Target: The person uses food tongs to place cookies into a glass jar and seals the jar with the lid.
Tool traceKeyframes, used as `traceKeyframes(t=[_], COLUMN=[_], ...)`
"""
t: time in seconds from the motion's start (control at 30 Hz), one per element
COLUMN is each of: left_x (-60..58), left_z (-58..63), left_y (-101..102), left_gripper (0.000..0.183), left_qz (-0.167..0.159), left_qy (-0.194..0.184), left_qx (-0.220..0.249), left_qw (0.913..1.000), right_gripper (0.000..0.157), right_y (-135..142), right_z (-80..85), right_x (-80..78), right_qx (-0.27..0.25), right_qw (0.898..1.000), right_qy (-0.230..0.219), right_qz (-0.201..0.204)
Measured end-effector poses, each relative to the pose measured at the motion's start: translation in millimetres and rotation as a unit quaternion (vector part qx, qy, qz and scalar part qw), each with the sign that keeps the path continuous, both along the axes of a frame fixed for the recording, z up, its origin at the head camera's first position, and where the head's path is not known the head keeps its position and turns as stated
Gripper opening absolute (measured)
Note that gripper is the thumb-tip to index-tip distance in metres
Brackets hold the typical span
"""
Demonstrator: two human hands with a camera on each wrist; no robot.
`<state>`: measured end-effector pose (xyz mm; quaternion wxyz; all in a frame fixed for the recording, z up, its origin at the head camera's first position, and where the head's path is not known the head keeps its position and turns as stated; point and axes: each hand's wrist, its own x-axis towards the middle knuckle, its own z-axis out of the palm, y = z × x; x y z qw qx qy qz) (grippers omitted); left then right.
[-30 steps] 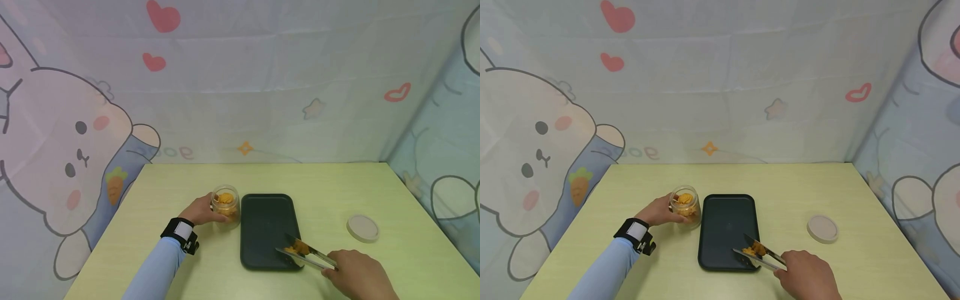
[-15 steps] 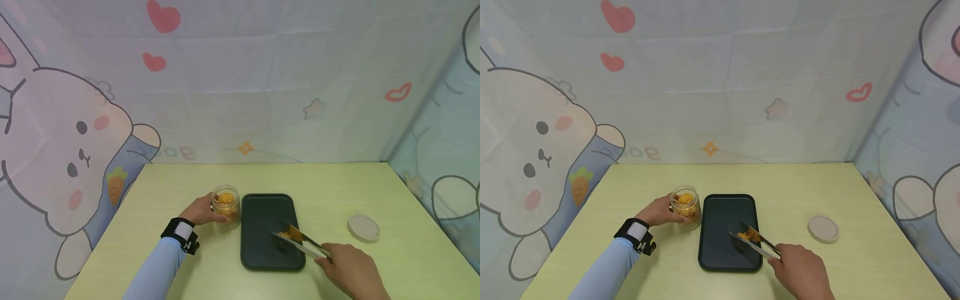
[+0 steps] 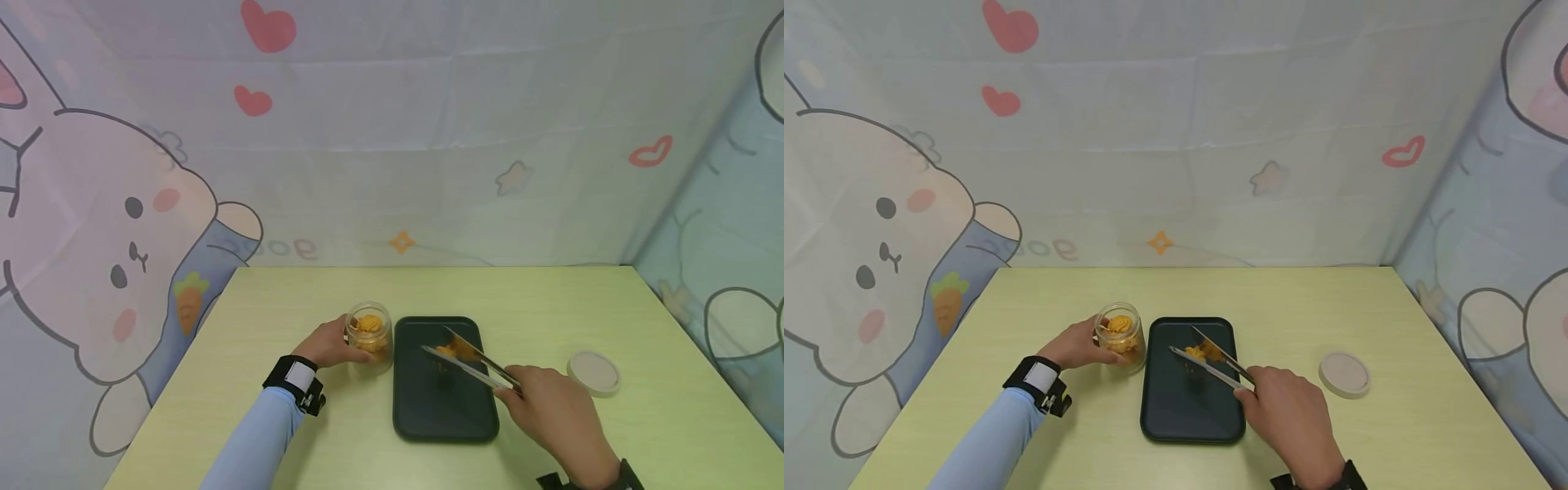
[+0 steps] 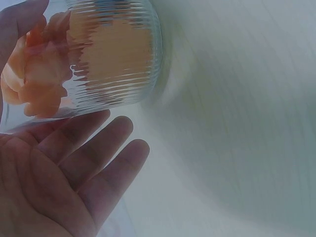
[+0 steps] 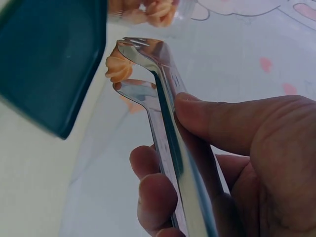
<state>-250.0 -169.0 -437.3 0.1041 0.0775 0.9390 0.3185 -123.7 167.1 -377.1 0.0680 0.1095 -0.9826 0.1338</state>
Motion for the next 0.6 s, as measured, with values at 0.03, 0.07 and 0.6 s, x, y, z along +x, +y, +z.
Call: traceKeyframes(t=[0.03,0.07,0.6], left_x=[0.0,-0.1,-4.4], left_z=[0.0,0.0,-4.1], left_y=[0.1,0.1,-2.5], left_gripper=[0.092,0.092,0.093], left_qz=[0.000,0.000,-0.001], left_qy=[-0.001,-0.002,-0.002], left_qx=[0.001,0.002,-0.007], left_qw=[1.0000,1.0000,1.0000], right_gripper=[0.020,0.021,0.020], right_y=[-2.7,-5.3,-59.8], right_z=[3.7,7.4,49.4], right_x=[-2.2,-4.1,-36.6], right_qx=[0.001,0.001,-0.034], right_qw=[1.000,1.000,0.992], right_qy=[0.005,0.007,0.105], right_qz=[0.002,0.003,0.055])
